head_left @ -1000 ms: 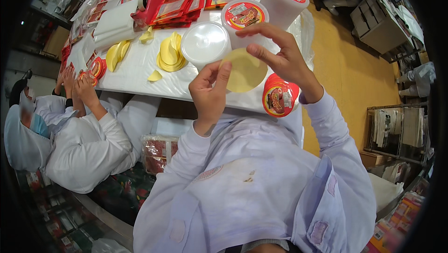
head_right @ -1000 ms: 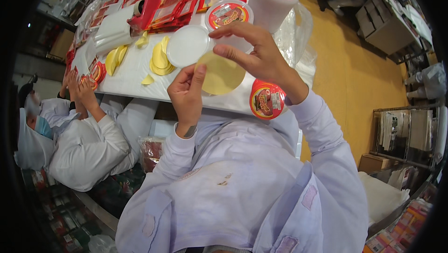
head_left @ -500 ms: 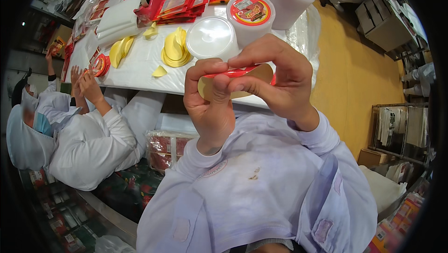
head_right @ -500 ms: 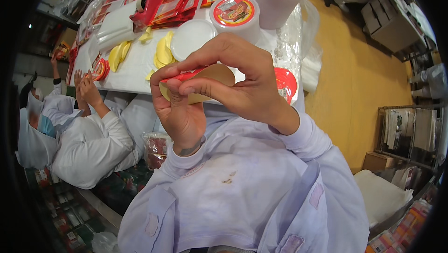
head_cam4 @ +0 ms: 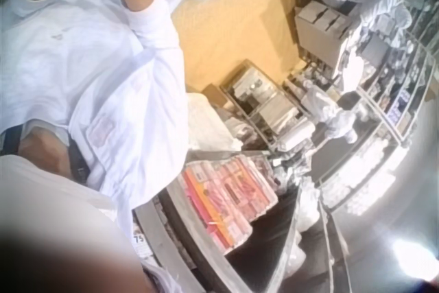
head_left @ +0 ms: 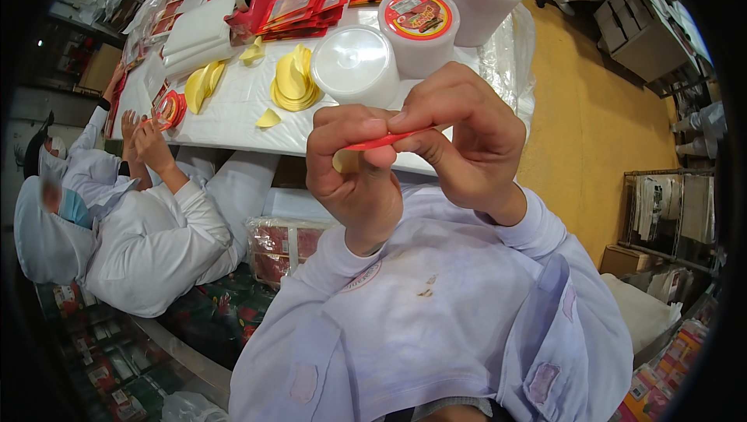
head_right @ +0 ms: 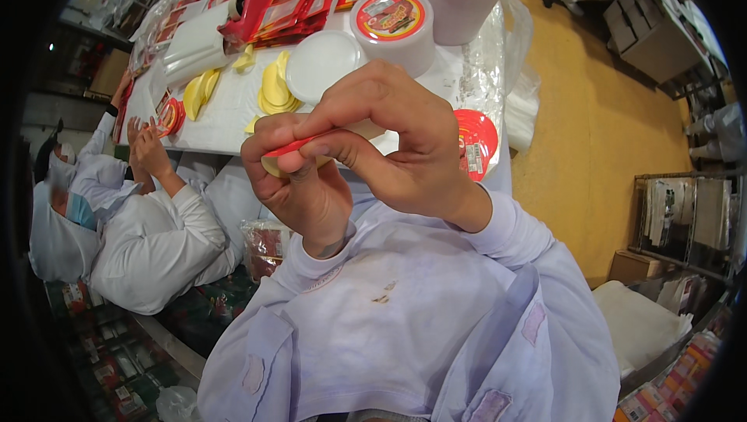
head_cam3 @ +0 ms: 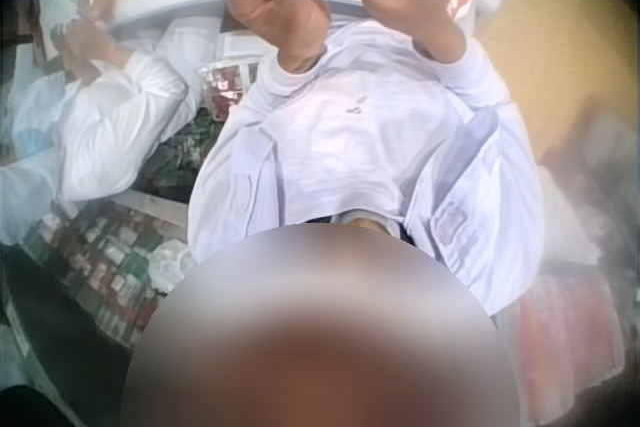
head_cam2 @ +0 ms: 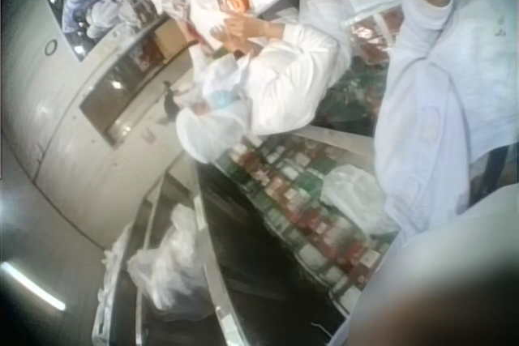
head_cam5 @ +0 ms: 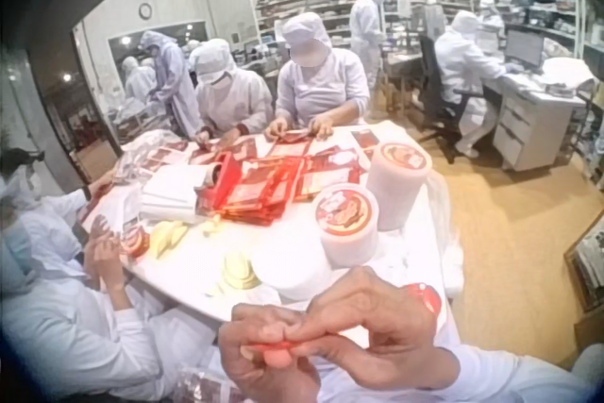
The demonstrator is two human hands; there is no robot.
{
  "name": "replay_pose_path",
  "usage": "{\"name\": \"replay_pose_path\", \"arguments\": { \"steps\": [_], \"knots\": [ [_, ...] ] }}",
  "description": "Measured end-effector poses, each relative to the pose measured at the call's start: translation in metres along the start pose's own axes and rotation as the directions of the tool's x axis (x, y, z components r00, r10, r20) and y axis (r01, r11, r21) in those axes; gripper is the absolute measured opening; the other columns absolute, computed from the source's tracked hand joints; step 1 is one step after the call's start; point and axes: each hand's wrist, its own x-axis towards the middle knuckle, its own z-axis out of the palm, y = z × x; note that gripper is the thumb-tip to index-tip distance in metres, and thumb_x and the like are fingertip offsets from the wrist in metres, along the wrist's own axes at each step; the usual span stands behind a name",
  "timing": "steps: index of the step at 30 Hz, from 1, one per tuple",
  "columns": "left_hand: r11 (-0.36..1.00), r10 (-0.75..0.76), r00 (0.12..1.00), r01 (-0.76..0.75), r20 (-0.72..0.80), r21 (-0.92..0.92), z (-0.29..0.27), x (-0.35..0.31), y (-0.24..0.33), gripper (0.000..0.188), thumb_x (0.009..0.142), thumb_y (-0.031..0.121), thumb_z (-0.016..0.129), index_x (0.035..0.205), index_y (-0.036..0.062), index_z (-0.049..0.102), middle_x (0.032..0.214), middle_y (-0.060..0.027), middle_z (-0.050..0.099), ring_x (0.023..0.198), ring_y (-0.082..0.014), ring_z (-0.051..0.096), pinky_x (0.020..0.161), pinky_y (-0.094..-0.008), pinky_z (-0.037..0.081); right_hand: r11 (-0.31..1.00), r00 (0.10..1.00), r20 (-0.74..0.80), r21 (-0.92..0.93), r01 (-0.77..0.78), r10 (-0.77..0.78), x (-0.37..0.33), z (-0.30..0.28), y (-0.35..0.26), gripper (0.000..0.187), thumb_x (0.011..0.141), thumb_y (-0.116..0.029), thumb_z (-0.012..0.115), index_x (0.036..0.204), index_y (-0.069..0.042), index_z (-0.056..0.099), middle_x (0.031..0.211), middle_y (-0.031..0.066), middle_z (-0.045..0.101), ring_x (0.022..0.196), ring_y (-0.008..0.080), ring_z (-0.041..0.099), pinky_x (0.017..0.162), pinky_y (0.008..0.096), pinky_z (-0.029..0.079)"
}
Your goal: The person repeatedly picks up yellow circular discs and red circular stickers, folds the discs, and places the stickers on them. The person stacks the finished items on the table. Coworkers perform similar actions at the same table.
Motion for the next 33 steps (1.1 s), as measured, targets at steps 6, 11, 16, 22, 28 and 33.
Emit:
{"name": "replay_pose_path", "arguments": {
  "steps": [6, 11, 16, 22, 28, 33],
  "knots": [
    [0.997, 0.071, 0.997, -0.071, -0.021, 0.015, 0.002, 0.002, -0.002, 0.023, 0.097, 0.017, 0.073, 0.110, 0.0064, 0.058, 0.099, -0.0059, 0.057, 0.089, -0.0142, 0.060, 0.081, -0.0281, 0.052, 0.999, 1.000, -0.019, -0.028, 0.023, -0.024, -0.003, 0.006, 0.000, 0.021, 0.077, 0.001, 0.081, 0.097, -0.005, 0.075, 0.089, 0.0033, 0.071, 0.084, 0.0188, 0.063, 0.078, 0.0308, 0.048],
    [0.994, 0.108, 0.994, -0.108, -0.017, 0.009, 0.003, 0.004, -0.003, 0.022, 0.100, 0.021, 0.070, 0.110, 0.0054, 0.058, 0.098, -0.0072, 0.058, 0.084, -0.0146, 0.061, 0.076, -0.0276, 0.052, 0.999, 1.000, -0.014, -0.031, 0.011, -0.011, -0.004, 0.008, -0.003, 0.021, 0.077, -0.001, 0.082, 0.096, -0.006, 0.074, 0.090, 0.0036, 0.070, 0.085, 0.0187, 0.063, 0.080, 0.0304, 0.047],
    [0.990, 0.128, 0.992, -0.127, -0.016, 0.059, 0.001, 0.003, -0.004, 0.025, 0.100, 0.024, 0.069, 0.110, 0.0045, 0.057, 0.099, -0.0082, 0.057, 0.083, -0.0149, 0.062, 0.073, -0.0268, 0.050, 1.000, 1.000, -0.012, 0.011, 0.019, -0.019, -0.002, 0.010, -0.004, 0.018, 0.080, -0.002, 0.082, 0.096, -0.005, 0.073, 0.090, 0.0046, 0.070, 0.085, 0.0189, 0.062, 0.078, 0.0307, 0.048],
    [0.952, 0.139, 0.987, -0.155, 0.079, 0.263, -0.010, 0.013, 0.005, 0.028, 0.096, 0.025, 0.074, 0.108, 0.0037, 0.060, 0.096, -0.0069, 0.059, 0.082, -0.0159, 0.063, 0.074, -0.0321, 0.055, 1.000, 0.996, 0.084, 0.002, 0.029, -0.029, 0.011, -0.002, -0.005, 0.014, 0.082, -0.007, 0.077, 0.095, -0.003, 0.073, 0.086, 0.0049, 0.069, 0.077, 0.0182, 0.061, 0.073, 0.0303, 0.047],
    [0.933, -0.014, 0.952, -0.098, 0.306, 0.346, -0.035, 0.033, 0.011, 0.047, 0.084, 0.016, 0.085, 0.122, 0.0028, 0.060, 0.097, -0.0064, 0.066, 0.080, -0.0131, 0.063, 0.075, -0.0277, 0.054, 0.934, 0.844, 0.415, -0.045, -0.353, 0.339, 0.037, -0.033, -0.014, 0.014, 0.088, -0.018, 0.075, 0.087, -0.003, 0.074, 0.075, 0.0001, 0.067, 0.073, 0.0078, 0.057, 0.068, 0.0261, 0.042],
    [0.972, -0.039, 0.939, -0.045, 0.342, 0.233, -0.037, 0.038, 0.008, 0.063, 0.078, 0.013, 0.088, 0.131, 0.0022, 0.057, 0.102, -0.0081, 0.066, 0.079, -0.0119, 0.064, 0.075, -0.0261, 0.053, 0.681, 0.592, 0.592, 0.096, -0.726, 0.547, 0.043, -0.036, -0.009, 0.017, 0.094, -0.020, 0.069, 0.091, -0.004, 0.074, 0.078, -0.0049, 0.065, 0.073, 0.0048, 0.054, 0.068, 0.0238, 0.040]
  ]
}}
